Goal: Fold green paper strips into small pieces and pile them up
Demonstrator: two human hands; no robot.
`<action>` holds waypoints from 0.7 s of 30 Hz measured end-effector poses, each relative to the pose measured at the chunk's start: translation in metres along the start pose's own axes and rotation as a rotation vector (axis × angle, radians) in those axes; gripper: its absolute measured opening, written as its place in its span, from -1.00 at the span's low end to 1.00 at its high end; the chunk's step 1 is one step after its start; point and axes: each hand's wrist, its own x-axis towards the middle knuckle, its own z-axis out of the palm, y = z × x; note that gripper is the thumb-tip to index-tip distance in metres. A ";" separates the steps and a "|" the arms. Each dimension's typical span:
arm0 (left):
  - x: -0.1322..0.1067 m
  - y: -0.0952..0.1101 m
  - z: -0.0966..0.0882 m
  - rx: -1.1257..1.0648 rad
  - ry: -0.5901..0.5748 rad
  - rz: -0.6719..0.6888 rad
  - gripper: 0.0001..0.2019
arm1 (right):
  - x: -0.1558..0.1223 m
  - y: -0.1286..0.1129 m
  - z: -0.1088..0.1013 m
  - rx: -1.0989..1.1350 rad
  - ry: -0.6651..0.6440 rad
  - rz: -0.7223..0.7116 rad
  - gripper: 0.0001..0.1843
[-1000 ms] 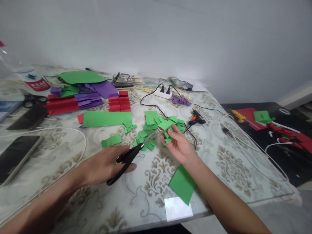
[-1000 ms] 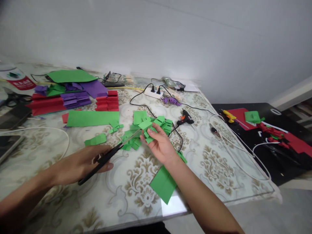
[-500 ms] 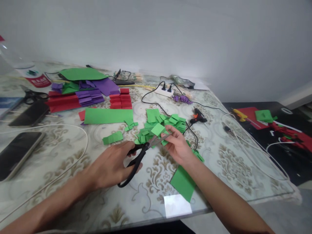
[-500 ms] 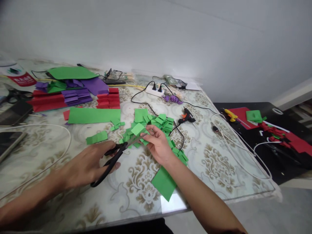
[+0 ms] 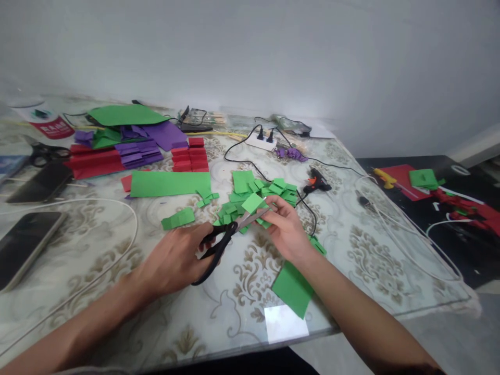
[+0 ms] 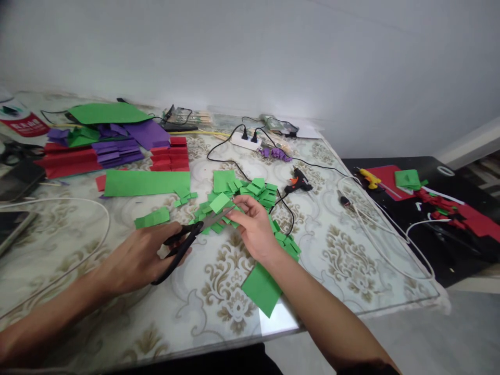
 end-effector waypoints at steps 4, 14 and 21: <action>0.000 0.000 0.000 0.009 0.005 -0.014 -0.84 | 0.000 0.001 -0.001 -0.003 -0.002 -0.002 -0.70; -0.002 -0.001 -0.001 0.022 -0.053 -0.068 -0.80 | -0.002 -0.001 0.001 -0.008 0.031 0.022 -0.69; -0.001 -0.001 -0.001 0.051 -0.044 -0.072 -0.81 | -0.003 -0.002 0.001 -0.022 0.043 0.029 -0.68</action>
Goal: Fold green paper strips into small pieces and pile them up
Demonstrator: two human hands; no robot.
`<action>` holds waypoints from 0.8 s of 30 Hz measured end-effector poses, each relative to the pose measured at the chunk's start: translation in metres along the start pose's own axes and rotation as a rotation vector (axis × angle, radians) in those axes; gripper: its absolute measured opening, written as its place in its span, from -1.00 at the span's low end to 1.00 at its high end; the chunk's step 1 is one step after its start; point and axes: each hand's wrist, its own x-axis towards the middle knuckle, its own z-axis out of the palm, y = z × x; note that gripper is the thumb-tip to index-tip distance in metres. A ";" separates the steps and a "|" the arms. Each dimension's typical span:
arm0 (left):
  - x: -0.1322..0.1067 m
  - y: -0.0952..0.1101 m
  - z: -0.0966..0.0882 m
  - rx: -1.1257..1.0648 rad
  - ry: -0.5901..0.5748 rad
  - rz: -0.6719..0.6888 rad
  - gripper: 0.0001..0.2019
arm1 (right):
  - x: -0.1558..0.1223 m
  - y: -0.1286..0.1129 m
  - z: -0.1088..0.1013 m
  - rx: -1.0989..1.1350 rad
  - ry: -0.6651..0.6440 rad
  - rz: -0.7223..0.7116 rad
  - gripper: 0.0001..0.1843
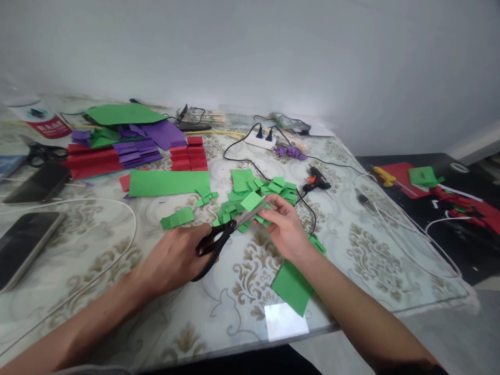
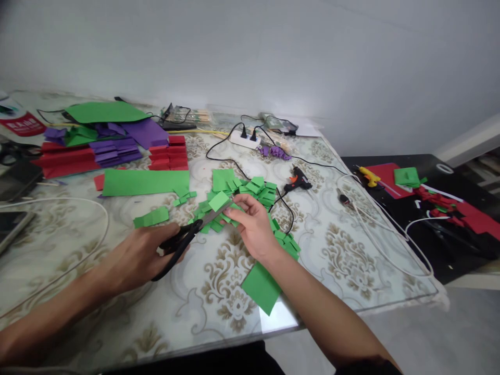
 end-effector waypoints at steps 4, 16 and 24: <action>0.000 0.000 0.000 -0.003 -0.003 -0.001 -0.81 | 0.000 0.000 0.000 0.000 0.004 -0.002 -0.68; 0.000 -0.001 0.001 0.048 -0.012 -0.015 -0.82 | 0.000 0.001 -0.001 0.010 0.007 0.004 -0.68; 0.001 -0.002 0.004 0.070 0.022 -0.006 -0.79 | 0.001 0.002 -0.001 0.003 0.014 0.002 -0.68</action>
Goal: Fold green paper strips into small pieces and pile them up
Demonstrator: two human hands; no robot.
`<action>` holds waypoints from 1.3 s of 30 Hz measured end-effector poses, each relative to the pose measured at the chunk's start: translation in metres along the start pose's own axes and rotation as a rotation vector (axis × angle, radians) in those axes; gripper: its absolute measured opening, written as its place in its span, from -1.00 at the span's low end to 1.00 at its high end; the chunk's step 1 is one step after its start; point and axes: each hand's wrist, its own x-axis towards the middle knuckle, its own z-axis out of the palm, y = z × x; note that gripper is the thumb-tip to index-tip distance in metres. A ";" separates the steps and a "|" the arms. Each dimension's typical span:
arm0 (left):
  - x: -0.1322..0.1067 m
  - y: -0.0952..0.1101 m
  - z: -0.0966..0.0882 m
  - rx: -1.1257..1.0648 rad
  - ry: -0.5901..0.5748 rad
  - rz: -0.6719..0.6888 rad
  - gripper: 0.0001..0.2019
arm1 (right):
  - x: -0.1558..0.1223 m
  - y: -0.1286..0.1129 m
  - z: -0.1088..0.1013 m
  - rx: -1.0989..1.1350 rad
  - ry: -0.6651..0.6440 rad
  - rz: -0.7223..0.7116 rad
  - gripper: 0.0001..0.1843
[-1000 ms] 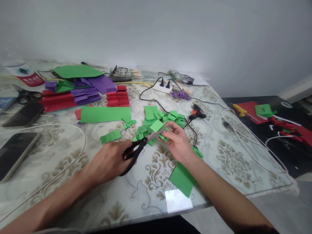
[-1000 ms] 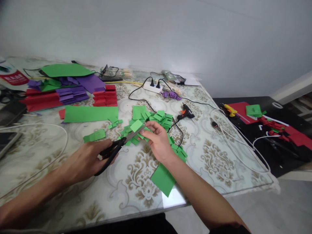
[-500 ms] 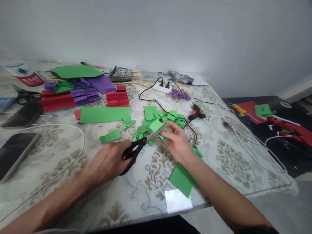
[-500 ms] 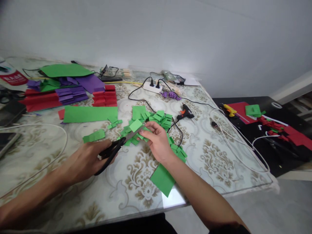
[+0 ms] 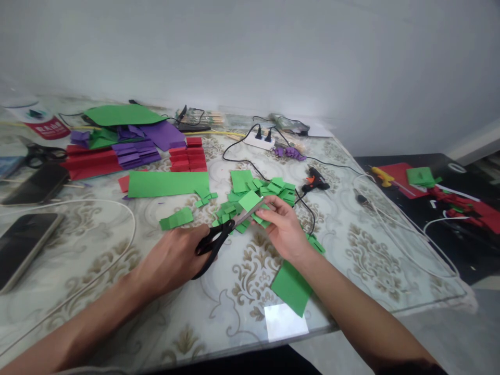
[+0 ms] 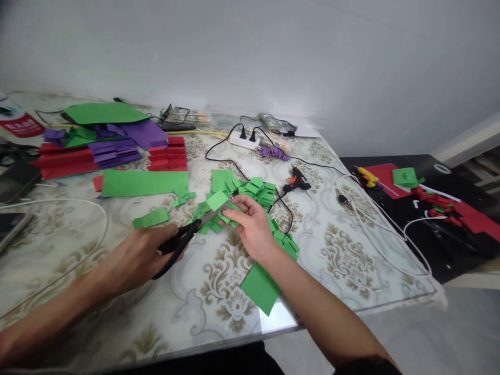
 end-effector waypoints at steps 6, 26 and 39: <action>0.000 -0.001 0.000 0.046 0.003 -0.004 -0.79 | 0.000 0.000 0.001 0.005 0.004 0.000 -0.68; -0.001 -0.001 0.003 0.054 -0.003 -0.029 -0.78 | -0.001 -0.001 0.001 0.020 0.002 0.022 -0.69; 0.000 0.002 0.002 0.016 0.004 -0.078 -0.76 | 0.001 0.000 0.000 0.022 0.028 0.054 -0.66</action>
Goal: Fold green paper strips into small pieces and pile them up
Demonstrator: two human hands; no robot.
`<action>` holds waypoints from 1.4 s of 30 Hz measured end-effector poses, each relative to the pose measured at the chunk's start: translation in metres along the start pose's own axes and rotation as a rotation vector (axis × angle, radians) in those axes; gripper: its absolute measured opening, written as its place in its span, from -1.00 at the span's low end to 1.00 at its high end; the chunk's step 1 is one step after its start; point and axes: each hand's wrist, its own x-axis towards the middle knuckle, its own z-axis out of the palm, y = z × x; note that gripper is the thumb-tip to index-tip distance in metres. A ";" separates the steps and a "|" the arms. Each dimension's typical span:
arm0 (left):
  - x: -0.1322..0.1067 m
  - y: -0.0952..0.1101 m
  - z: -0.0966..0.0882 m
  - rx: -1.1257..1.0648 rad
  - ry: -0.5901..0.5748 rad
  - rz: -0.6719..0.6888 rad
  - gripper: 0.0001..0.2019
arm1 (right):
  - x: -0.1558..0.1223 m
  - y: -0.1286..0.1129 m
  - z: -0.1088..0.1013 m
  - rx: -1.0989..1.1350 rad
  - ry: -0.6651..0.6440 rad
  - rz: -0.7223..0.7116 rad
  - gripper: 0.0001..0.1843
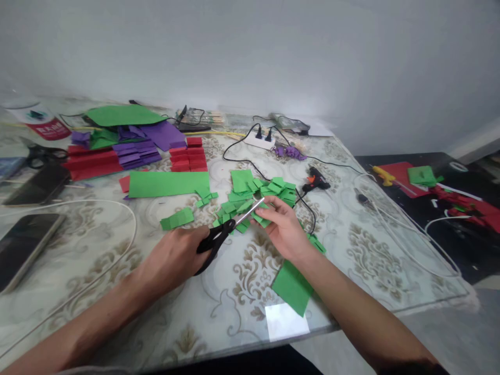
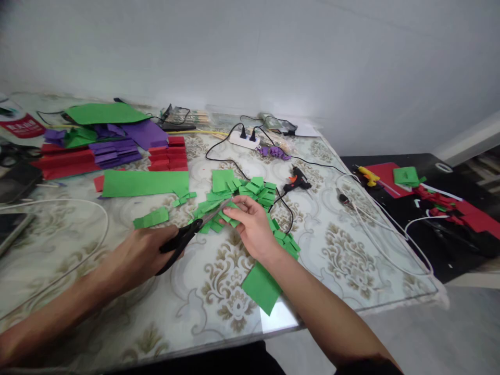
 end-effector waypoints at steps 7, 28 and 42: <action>0.004 0.000 -0.003 -0.146 0.064 -0.083 -0.66 | -0.001 0.001 0.005 -0.049 0.006 0.076 -0.72; 0.010 -0.006 0.024 -0.660 0.046 -0.023 -0.75 | -0.020 0.025 0.005 -0.302 -0.211 0.122 -0.73; 0.006 0.000 0.023 -0.831 0.160 0.156 -0.78 | -0.023 0.030 0.007 -0.078 -0.245 0.248 -0.62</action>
